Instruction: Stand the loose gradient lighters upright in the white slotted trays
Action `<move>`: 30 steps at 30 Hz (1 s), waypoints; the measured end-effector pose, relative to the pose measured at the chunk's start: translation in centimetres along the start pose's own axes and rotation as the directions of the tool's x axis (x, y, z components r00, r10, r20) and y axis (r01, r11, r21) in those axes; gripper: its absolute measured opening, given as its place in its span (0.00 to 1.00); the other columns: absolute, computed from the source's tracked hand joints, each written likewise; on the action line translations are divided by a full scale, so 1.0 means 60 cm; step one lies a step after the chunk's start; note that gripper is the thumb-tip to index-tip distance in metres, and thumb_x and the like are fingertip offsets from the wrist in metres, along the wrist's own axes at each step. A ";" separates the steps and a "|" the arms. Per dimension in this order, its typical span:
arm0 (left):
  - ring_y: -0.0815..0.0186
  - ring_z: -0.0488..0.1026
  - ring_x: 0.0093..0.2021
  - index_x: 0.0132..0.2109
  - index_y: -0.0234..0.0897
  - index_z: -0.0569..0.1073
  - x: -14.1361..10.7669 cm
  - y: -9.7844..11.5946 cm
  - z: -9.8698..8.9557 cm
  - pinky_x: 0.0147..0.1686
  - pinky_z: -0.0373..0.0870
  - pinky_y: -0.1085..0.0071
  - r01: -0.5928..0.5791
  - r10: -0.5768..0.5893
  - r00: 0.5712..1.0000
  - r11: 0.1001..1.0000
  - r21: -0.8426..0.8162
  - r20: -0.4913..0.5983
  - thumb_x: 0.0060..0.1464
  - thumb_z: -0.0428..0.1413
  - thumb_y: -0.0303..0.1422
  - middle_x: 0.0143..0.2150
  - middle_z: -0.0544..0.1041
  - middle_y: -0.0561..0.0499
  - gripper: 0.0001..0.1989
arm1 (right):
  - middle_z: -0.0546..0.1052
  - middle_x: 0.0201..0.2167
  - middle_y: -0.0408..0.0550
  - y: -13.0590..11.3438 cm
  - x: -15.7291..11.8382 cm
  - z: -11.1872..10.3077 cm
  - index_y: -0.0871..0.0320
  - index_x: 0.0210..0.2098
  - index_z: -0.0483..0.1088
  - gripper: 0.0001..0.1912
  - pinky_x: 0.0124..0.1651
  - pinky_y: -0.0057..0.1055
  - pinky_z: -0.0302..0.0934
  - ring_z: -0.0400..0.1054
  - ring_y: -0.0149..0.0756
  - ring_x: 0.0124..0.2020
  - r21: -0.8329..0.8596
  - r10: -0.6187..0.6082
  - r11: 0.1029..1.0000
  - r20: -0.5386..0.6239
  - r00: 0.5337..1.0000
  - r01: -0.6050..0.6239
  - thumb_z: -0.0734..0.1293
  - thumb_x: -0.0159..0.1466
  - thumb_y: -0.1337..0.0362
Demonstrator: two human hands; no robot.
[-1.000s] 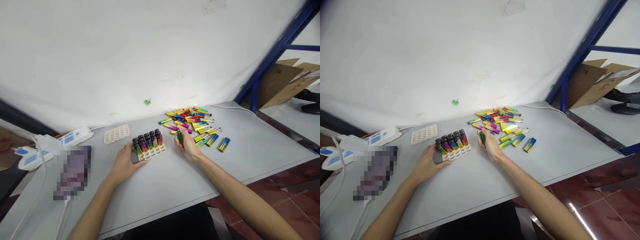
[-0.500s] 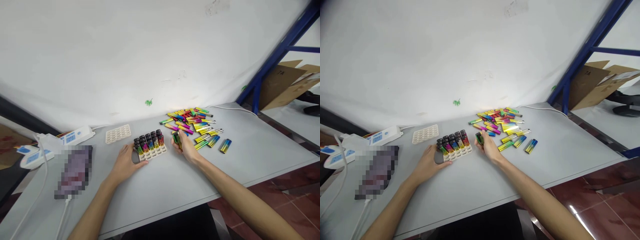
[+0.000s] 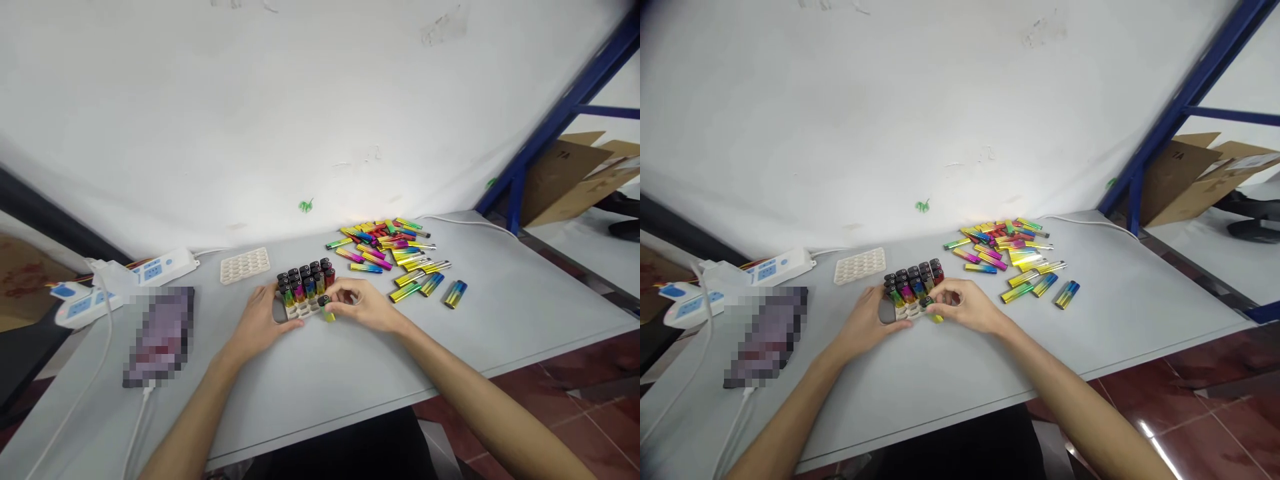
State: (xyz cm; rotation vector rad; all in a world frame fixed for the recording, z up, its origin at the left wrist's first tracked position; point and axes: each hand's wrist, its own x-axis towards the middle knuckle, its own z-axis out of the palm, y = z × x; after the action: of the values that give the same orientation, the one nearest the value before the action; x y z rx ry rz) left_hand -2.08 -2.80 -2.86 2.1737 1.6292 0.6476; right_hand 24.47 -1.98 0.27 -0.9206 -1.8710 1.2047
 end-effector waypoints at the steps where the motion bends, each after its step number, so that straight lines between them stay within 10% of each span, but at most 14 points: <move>1: 0.47 0.69 0.56 0.60 0.40 0.64 -0.001 -0.001 0.000 0.53 0.67 0.54 -0.004 0.004 1.000 1.000 -0.009 -0.002 0.45 0.68 0.49 0.53 0.74 0.44 0.39 | 0.73 0.30 0.42 -0.003 0.004 0.010 0.57 0.36 0.75 0.11 0.33 0.29 0.57 0.63 0.30 0.30 -0.020 -0.018 1.000 -0.026 0.999 0.017 0.73 0.62 0.55; 14: 0.50 0.69 0.53 0.57 0.40 0.68 0.000 0.005 -0.007 0.50 0.68 0.56 -0.023 0.023 1.000 0.997 -0.069 0.001 0.56 0.60 0.47 0.50 0.76 0.46 0.25 | 0.79 0.40 0.46 -0.002 0.044 0.085 0.55 0.47 0.75 0.09 0.37 0.29 0.63 0.72 0.31 0.33 -0.452 -0.237 0.871 -0.038 0.971 0.195 0.68 0.69 0.60; 30: 0.50 0.70 0.52 0.58 0.40 0.68 0.001 0.006 -0.007 0.50 0.68 0.58 -0.012 0.010 1.000 0.999 -0.050 -0.023 0.57 0.59 0.48 0.49 0.77 0.46 0.27 | 0.81 0.35 0.50 -0.037 0.031 0.098 0.55 0.34 0.76 0.20 0.28 0.31 0.50 0.73 0.38 0.33 -0.764 0.005 0.644 -0.034 0.999 -0.029 0.61 0.72 0.49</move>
State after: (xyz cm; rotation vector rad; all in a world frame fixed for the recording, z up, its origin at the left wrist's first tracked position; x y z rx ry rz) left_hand -2.02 -2.84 -2.29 2.1485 1.5960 0.7116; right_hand 18.14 -3.54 0.89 -1.3794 -2.3899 0.3271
